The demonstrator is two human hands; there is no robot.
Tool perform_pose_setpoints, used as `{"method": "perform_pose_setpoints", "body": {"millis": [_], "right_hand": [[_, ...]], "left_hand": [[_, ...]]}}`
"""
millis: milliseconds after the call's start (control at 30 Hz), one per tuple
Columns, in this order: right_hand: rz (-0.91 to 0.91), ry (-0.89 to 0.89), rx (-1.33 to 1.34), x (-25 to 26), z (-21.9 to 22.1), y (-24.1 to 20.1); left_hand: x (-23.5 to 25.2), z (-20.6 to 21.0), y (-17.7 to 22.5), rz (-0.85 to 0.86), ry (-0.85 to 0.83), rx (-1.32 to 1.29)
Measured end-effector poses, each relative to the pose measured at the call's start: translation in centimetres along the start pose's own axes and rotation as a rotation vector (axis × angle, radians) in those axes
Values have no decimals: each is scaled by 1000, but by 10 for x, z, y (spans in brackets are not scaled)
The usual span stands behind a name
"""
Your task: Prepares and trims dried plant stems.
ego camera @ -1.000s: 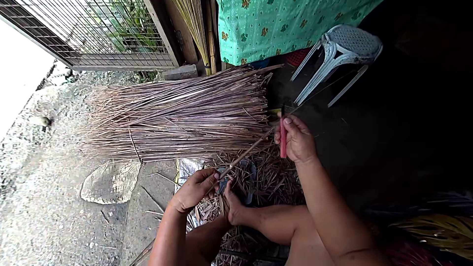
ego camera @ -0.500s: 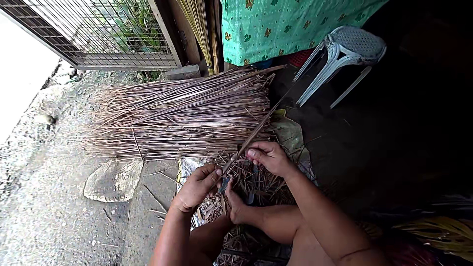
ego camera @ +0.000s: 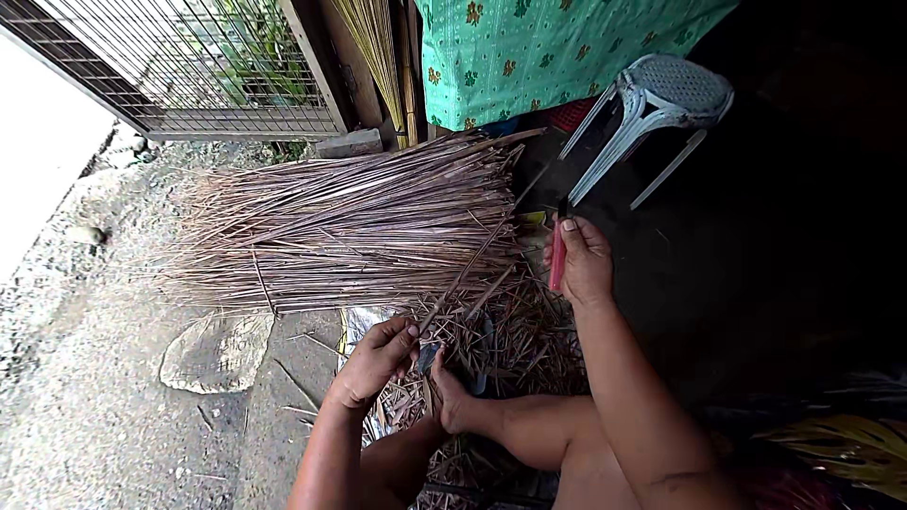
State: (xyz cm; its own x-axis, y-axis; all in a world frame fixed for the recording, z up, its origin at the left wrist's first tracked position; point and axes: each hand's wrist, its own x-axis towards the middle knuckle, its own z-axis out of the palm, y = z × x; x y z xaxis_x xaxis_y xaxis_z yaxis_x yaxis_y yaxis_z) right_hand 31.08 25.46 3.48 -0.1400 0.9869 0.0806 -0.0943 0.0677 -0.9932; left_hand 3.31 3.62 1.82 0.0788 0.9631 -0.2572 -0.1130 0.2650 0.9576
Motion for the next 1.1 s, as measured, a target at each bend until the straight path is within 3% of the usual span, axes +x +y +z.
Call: {"method": "perform_pose_setpoints", "body": {"millis": [167,267,600,833,1000,1100], "right_hand": [[96,-524,-109,-41,37,-8],[113,-656,-62,-55,53,1],[-129,-603,-72,-46,40,3],[-161,-314,-31,-17,13,-4],[-14,7,85,-2,-7,-13],[15,-237,-48,-17,0,-19]], "left_hand": [[4,5,1,59,12,61],[1,6,2,125,-3,109],[-2,-1,4,70,-230,-72],[-2,-3,1,31,-275,-69],[-1,0,-3,6,-132,21],[2,4,-2,35,10,59]]}}
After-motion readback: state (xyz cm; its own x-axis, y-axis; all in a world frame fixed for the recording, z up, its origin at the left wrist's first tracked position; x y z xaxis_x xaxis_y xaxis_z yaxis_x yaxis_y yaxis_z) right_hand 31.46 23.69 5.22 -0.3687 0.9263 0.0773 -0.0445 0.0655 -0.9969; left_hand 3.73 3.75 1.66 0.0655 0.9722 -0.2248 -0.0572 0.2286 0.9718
